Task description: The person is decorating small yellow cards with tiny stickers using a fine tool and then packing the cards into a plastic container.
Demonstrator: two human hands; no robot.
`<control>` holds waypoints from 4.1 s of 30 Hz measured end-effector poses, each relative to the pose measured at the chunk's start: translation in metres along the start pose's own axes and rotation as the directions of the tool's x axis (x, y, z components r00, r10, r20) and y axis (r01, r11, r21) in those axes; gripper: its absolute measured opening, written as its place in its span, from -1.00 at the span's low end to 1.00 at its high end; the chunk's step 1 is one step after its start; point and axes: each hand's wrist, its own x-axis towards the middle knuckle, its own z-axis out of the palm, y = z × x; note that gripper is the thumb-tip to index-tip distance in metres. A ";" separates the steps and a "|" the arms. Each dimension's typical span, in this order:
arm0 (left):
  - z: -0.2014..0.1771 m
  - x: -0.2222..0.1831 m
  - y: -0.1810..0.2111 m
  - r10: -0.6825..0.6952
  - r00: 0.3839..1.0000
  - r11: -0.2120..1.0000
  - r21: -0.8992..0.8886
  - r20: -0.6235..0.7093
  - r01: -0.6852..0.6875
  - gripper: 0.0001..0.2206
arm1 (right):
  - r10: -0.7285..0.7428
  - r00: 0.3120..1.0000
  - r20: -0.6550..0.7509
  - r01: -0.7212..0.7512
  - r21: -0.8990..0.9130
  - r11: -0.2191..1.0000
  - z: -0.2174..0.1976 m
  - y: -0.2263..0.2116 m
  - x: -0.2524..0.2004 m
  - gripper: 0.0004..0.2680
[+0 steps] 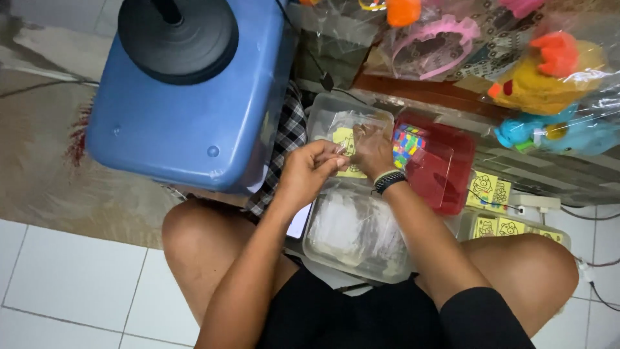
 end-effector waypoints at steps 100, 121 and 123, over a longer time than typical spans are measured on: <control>0.009 -0.009 0.010 0.012 1.000 0.970 -0.242 -0.007 -0.014 -0.79 | -0.079 0.993 -0.085 0.056 -0.246 0.968 0.183 0.069 0.059 -0.46; 0.002 -0.001 0.008 0.001 1.000 0.931 -0.366 -0.018 -0.008 -0.78 | -0.180 0.983 -0.048 0.175 0.570 0.803 0.064 0.042 0.005 -0.71; 0.002 0.001 0.007 0.001 1.000 0.928 -0.372 -0.014 -0.006 -0.78 | -0.116 0.993 -0.016 0.088 0.759 0.645 0.059 0.047 0.010 -0.75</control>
